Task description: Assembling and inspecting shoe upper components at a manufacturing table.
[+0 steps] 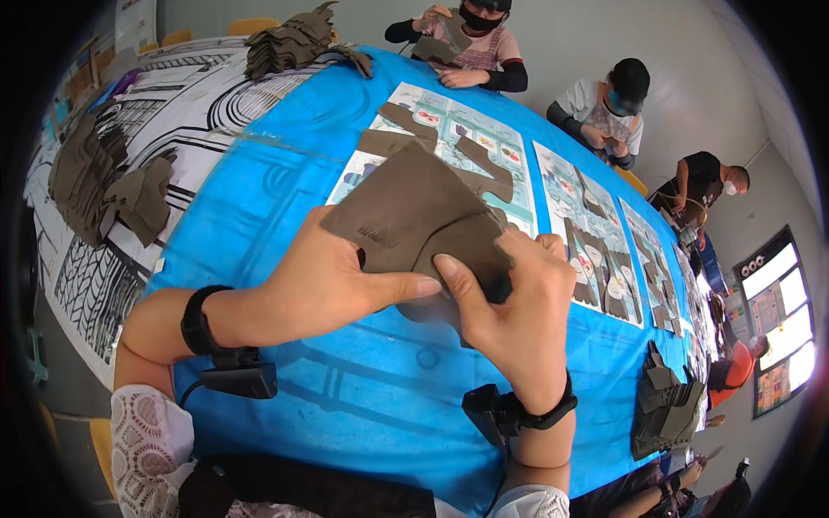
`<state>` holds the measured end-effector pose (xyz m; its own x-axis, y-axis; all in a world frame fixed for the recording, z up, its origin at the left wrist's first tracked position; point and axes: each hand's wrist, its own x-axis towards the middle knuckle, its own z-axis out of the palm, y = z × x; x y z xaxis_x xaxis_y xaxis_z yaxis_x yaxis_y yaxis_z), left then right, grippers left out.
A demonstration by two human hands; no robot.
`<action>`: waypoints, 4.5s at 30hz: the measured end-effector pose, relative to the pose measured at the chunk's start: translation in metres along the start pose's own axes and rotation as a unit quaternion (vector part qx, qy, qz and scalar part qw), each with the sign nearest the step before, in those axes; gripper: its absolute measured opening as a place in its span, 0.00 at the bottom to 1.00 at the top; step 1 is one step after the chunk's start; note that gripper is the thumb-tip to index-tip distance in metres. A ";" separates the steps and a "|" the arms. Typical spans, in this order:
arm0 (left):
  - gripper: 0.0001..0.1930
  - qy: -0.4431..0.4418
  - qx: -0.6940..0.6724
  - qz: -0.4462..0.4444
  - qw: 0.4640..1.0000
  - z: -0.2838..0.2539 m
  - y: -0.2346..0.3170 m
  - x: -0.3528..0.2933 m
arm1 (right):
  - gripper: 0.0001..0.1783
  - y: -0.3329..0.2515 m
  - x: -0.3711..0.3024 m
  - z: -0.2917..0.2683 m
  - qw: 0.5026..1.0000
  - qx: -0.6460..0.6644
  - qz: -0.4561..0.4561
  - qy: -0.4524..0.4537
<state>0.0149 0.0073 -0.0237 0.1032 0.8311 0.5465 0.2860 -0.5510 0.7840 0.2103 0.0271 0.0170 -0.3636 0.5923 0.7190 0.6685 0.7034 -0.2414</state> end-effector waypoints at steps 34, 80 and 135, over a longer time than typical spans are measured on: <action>0.07 0.082 0.045 0.075 0.993 -0.024 -0.016 -0.001 | 0.10 0.001 0.001 0.002 0.986 0.154 -0.018 -0.064; 0.27 -0.120 -0.019 0.052 0.991 0.016 -0.053 0.010 | 0.12 0.029 0.005 0.022 0.986 0.116 0.065 -0.097; 0.15 -0.334 0.301 0.271 0.851 -0.059 -0.031 -0.111 | 0.16 0.008 -0.111 0.020 0.907 0.124 -0.250 -0.316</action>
<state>-0.0612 -0.0723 -0.0915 0.8368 0.4349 0.3328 0.4387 -0.8961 0.0678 0.2429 -0.0253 -0.0781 -0.9327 0.2269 0.2804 0.1799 0.9664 -0.1834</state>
